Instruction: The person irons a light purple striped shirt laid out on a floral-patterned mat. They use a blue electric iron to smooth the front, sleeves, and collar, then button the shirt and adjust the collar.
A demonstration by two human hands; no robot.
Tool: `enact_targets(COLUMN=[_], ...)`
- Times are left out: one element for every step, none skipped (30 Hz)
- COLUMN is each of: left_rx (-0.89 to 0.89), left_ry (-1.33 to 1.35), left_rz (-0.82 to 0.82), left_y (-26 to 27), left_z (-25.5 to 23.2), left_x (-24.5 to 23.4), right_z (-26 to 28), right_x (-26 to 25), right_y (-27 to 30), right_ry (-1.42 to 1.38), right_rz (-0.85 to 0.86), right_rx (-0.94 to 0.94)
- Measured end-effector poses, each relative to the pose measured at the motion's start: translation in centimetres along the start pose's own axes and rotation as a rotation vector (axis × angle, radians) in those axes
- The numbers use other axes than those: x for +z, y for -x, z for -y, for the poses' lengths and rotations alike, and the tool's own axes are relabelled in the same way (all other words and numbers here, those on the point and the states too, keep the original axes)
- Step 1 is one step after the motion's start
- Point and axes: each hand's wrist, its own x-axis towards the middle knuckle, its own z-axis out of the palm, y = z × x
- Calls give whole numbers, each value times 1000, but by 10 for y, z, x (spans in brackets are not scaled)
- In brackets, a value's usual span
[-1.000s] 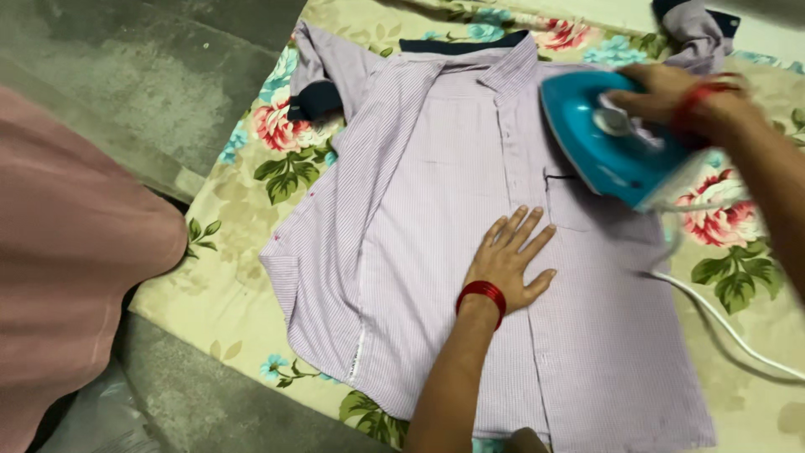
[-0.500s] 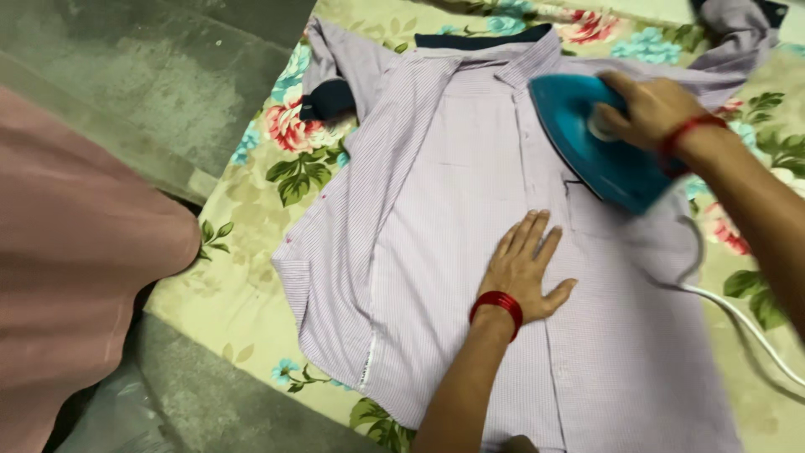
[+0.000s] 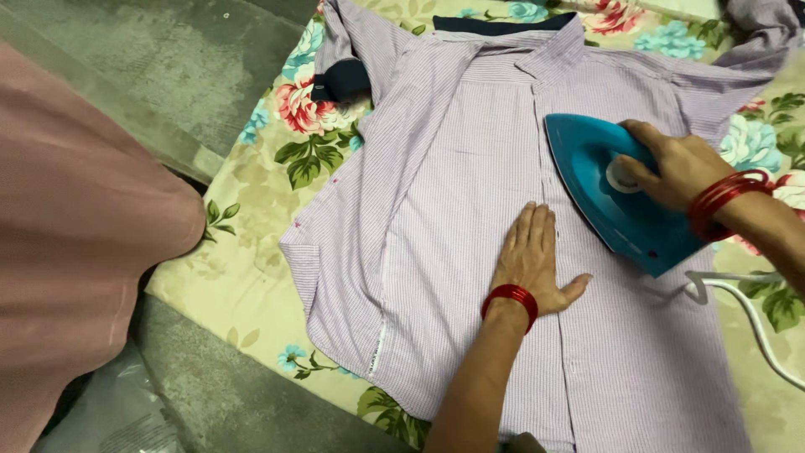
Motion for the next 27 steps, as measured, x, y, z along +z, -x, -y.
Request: enact_targets(left_rx=[1,2,7,11,17,20,23,26,30,34,36,21,6,-8,-37,-66,-100,-97,-95,-92,-92,-92,-93,-84,-73,-63,-51], left_ry=[14,28,46,63,83,113,148,183,169,155,141,130,121,113,126,140,144,133,119,105,111,117,122,146,169,192,213], left_rz=[-7,-14,-26,-38,-50,-76,-110,-144,-163,-182,-198,-202,-203,-203,-185,-166,-148,-171,-192,-213,-226,-239,-253,-273,-294,-314,-356], left_y=[-1,-1,-1,0,1,3,2,1,1,1,3,3,3,4,4,5,5,6,8,8,7,6,4,4,5,6,6], left_z=[-1,-2,-2,-1,0,1,2,2,3,3,3,3,3,2,0,-2,-1,-2,-2,-2,-1,-1,0,0,1,2,3], left_x=[-1,0,2,4,5,7,9,11,13,13,14,13,12,9,6,2,-2,-4,-5,-5,-3,-1,1,4,5,7,8], right_z=[5,9,14,17,20,25,27,28,27,24,22,19,16,13,11,9,10,13,18,21,20,21,24,26,28,33,32], right_x=[2,2,0,-2,-4,-3,-1,2,5,6,10,13,20,29,34,37,40,39,36,34,32,31,29,28,29,32,34], right_y=[1,-5,-18,-29,-40,-49,-52,-55,-56,-57,-56,-55,-47,-33,-20,-5,11,18,17,13,9,-1,-18,-34,-48,-60,-65], right_ry=[24,-17,-58,-99,-121,-144,-133,-123,-112,-117,-124,-131,-131,-130,-129,-119,-116,-112,-118,-124,-129,-139,-150,-160,-162,-164,-160], right_rz=[9,-47,-107,-168,-191,-215,-220,-225,-228,-232,-233,-235,-267,-298,-333,-298,-263,-229,-236,-242,-250,-256,-261,-267,-300,-332,-366], right_rx=[51,-23,-91,-160,-142,-125,-116,-107,-100,-108,-114,-120,-146,-172,-199,-155,-119,-82,-86,-90,-90,-77,-64,-52,-50,-49,-44])
